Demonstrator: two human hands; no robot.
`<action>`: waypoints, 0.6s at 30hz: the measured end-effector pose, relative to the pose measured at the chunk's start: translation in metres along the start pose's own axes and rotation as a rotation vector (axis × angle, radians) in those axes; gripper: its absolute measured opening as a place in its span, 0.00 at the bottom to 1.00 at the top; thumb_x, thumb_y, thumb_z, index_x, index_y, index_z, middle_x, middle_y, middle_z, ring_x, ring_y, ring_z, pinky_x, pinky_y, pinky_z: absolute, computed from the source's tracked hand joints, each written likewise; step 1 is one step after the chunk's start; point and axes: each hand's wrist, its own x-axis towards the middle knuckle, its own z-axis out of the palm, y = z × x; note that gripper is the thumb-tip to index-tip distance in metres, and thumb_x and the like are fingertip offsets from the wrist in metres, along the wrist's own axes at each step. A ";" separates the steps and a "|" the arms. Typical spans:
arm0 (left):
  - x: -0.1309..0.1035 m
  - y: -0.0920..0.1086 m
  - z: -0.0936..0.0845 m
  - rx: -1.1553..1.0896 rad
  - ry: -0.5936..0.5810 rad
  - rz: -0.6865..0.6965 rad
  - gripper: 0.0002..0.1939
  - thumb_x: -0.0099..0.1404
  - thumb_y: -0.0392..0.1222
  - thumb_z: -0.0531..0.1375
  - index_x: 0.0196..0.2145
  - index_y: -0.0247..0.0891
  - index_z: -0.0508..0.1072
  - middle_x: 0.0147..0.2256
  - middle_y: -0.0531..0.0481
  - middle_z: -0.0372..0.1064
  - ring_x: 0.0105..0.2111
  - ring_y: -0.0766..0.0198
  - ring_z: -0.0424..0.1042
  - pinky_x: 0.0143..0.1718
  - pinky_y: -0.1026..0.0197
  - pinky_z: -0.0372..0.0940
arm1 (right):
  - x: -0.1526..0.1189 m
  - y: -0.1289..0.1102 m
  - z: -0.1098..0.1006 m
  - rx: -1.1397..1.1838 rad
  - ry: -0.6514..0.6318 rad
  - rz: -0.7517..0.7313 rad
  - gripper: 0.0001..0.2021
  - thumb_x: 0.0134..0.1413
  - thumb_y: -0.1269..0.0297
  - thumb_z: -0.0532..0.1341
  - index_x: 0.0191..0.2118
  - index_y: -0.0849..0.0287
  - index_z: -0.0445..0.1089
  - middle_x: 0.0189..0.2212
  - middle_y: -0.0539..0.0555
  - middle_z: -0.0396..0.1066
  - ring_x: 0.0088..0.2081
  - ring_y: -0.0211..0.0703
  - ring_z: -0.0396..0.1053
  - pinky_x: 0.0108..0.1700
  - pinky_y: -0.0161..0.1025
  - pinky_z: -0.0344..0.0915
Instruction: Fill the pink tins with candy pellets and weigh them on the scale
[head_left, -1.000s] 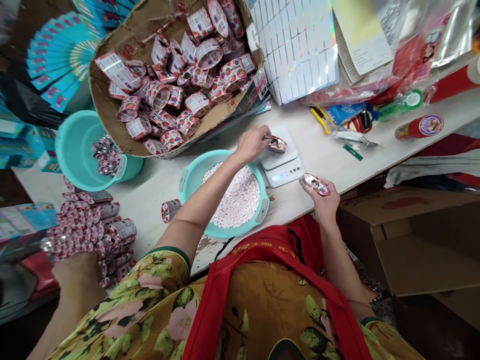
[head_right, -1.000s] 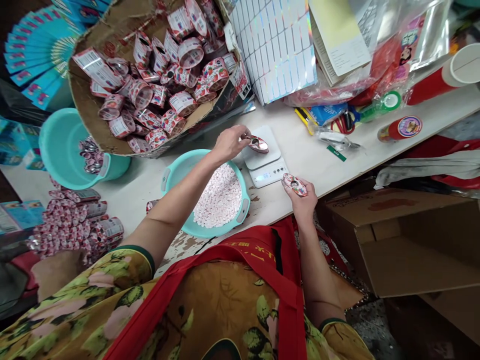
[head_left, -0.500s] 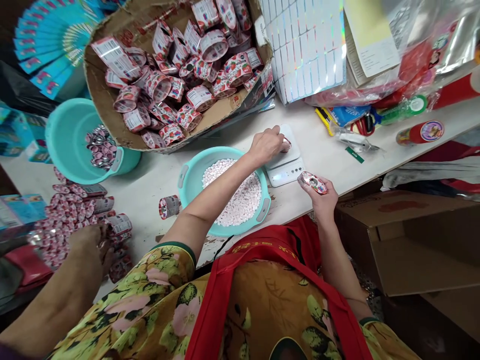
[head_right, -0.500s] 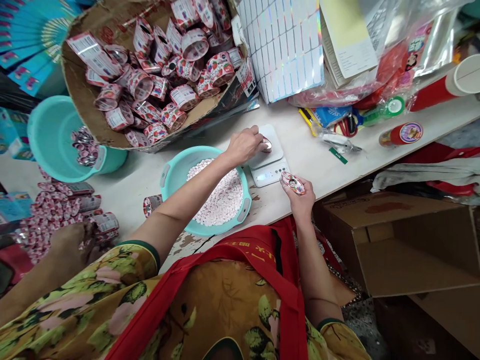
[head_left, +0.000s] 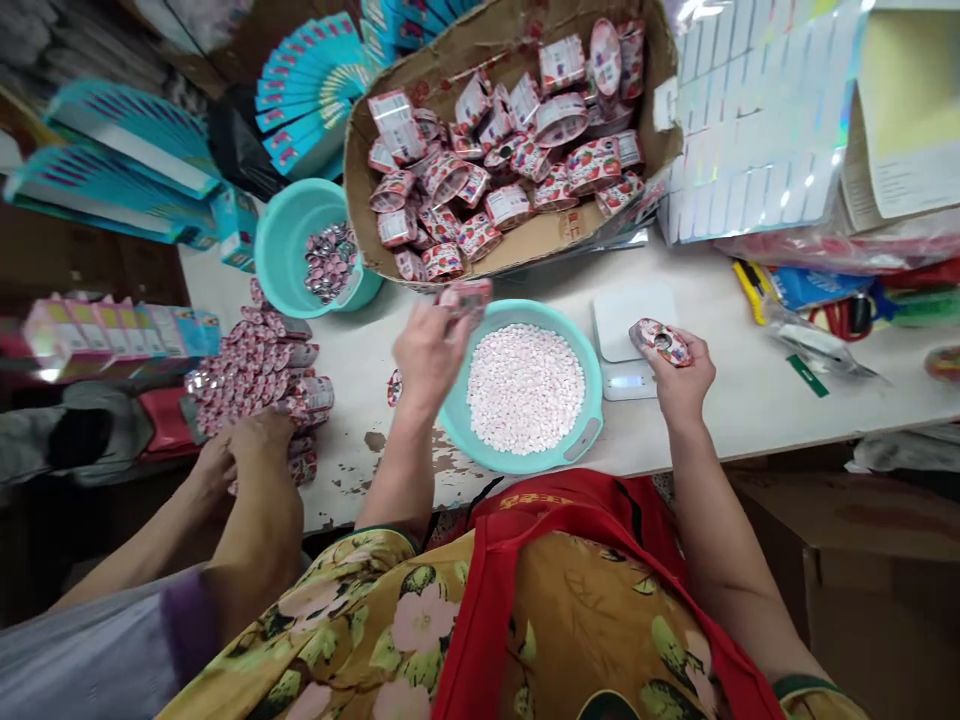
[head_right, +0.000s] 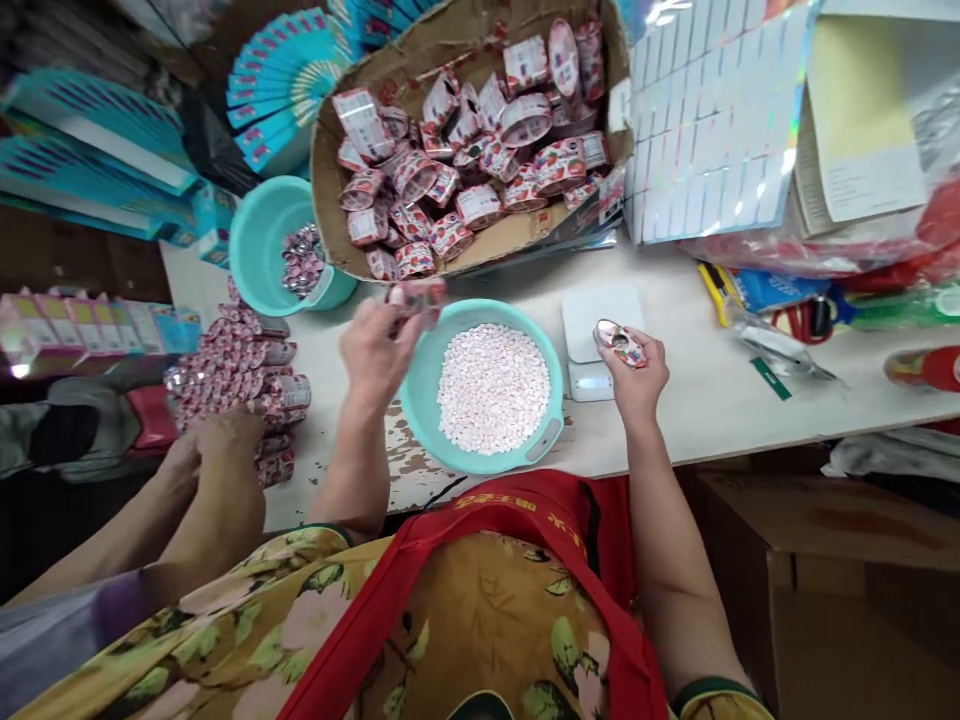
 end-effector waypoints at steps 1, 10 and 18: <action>-0.004 -0.029 -0.007 0.064 0.010 -0.099 0.12 0.70 0.49 0.59 0.35 0.39 0.73 0.37 0.45 0.70 0.39 0.57 0.69 0.37 0.60 0.61 | 0.010 0.002 0.009 -0.005 -0.004 -0.014 0.28 0.41 0.53 0.74 0.49 0.58 0.74 0.46 0.54 0.73 0.48 0.48 0.74 0.56 0.52 0.71; -0.010 -0.158 0.068 0.024 -0.387 -0.544 0.06 0.63 0.41 0.60 0.32 0.37 0.71 0.43 0.38 0.72 0.44 0.49 0.73 0.43 0.54 0.62 | 0.040 0.003 0.037 -0.050 -0.051 -0.048 0.35 0.38 0.52 0.75 0.54 0.58 0.70 0.54 0.58 0.70 0.55 0.51 0.70 0.63 0.54 0.66; -0.003 -0.171 0.074 -0.994 0.023 -0.874 0.13 0.53 0.33 0.59 0.39 0.38 0.68 0.34 0.49 0.72 0.34 0.63 0.75 0.38 0.61 0.69 | -0.011 -0.004 -0.004 -0.018 0.126 0.018 0.24 0.52 0.56 0.67 0.55 0.56 0.69 0.59 0.65 0.64 0.57 0.53 0.70 0.53 0.48 0.70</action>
